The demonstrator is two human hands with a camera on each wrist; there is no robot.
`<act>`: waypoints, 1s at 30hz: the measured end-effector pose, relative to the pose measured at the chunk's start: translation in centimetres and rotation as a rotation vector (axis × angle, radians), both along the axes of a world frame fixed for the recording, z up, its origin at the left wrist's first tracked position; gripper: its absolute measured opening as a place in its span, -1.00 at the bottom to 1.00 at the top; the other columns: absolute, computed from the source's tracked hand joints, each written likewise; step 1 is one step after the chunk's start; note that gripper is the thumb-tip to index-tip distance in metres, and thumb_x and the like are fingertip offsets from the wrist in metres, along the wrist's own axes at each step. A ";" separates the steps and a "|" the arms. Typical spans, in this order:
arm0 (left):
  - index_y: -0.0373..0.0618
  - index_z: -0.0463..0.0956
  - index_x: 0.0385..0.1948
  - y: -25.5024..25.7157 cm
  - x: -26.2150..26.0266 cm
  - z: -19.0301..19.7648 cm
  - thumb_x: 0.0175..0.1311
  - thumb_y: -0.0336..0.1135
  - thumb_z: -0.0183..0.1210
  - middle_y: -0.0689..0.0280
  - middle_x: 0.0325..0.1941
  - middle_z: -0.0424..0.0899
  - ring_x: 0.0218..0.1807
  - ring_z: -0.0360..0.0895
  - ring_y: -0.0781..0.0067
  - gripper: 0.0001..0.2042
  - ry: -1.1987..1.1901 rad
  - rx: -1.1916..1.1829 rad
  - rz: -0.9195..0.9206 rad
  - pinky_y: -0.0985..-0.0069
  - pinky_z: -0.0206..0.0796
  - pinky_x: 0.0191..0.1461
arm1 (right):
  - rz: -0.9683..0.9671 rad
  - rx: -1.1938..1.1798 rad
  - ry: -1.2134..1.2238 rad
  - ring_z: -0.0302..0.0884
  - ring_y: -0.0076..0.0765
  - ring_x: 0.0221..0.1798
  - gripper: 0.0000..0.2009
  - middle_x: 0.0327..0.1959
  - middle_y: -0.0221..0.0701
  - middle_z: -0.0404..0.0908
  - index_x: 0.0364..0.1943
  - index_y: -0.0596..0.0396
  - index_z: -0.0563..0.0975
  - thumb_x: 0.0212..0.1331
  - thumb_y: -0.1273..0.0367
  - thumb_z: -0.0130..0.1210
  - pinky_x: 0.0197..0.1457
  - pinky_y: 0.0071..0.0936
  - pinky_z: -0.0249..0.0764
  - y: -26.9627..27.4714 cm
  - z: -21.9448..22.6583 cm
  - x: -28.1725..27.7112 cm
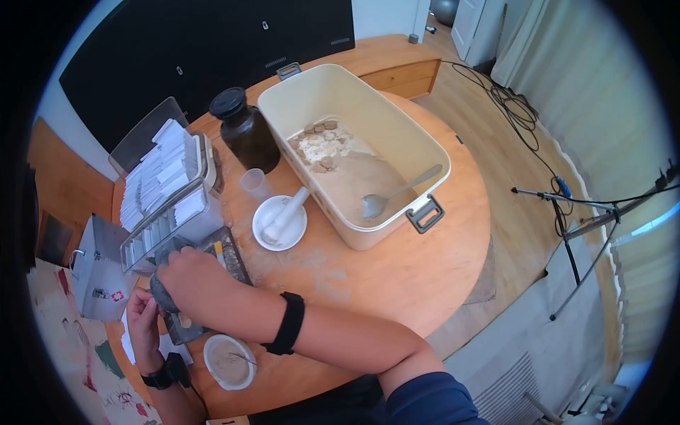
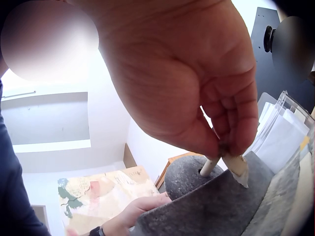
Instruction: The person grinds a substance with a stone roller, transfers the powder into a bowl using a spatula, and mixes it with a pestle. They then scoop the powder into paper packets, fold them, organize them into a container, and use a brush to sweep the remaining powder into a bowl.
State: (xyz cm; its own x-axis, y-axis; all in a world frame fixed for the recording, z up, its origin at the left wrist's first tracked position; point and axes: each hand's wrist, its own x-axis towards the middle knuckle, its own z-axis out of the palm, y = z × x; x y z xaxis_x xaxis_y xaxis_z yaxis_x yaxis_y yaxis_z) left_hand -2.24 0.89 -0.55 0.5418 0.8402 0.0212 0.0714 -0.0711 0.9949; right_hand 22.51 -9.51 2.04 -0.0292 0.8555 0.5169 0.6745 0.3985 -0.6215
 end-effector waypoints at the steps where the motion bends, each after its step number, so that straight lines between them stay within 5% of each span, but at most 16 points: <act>1: -0.14 0.43 -0.27 0.0 0.1 0.3 0.35 -0.42 0.17 0.41 -0.37 0.50 -0.37 0.45 0.65 -0.92 -0.006 -0.001 0.006 0.68 0.31 -0.24 | -0.001 0.000 0.000 0.53 -0.06 -0.18 -0.80 -0.32 -0.17 0.55 -0.30 0.20 0.52 -0.09 0.53 0.18 -0.11 -0.27 0.52 -0.1 0.1 0.1; 12: -0.20 0.49 -0.32 0.7 0.6 3.3 0.30 -0.47 0.20 0.43 -0.38 0.57 -0.31 0.47 0.71 -0.93 0.285 0.053 -0.157 0.69 0.33 -0.17 | -0.038 0.036 -0.048 0.51 -0.01 -0.24 -0.89 -0.41 -0.23 0.48 -0.36 0.14 0.49 -0.01 0.54 0.11 -0.19 -0.17 0.45 0.2 -0.3 -0.1; 30: -0.26 0.54 -0.36 0.0 0.8 4.2 0.25 -0.49 0.20 0.40 -0.47 0.54 -0.38 0.45 0.67 -0.96 0.338 0.233 -0.239 0.63 0.29 -0.33 | 0.024 0.011 -0.092 0.53 0.05 -0.31 -0.89 -0.44 -0.19 0.48 -0.45 0.16 0.45 -0.02 0.58 0.16 -0.28 -0.15 0.46 0.0 1.1 0.7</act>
State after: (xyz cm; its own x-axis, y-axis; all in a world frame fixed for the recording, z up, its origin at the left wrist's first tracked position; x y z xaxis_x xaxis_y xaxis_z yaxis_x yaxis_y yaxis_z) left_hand -1.44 0.89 3.63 0.7286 0.6848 -0.0168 0.3430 -0.3436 0.8742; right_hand 23.17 -9.52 3.14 -0.0975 0.8485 0.5201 0.7188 0.4215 -0.5529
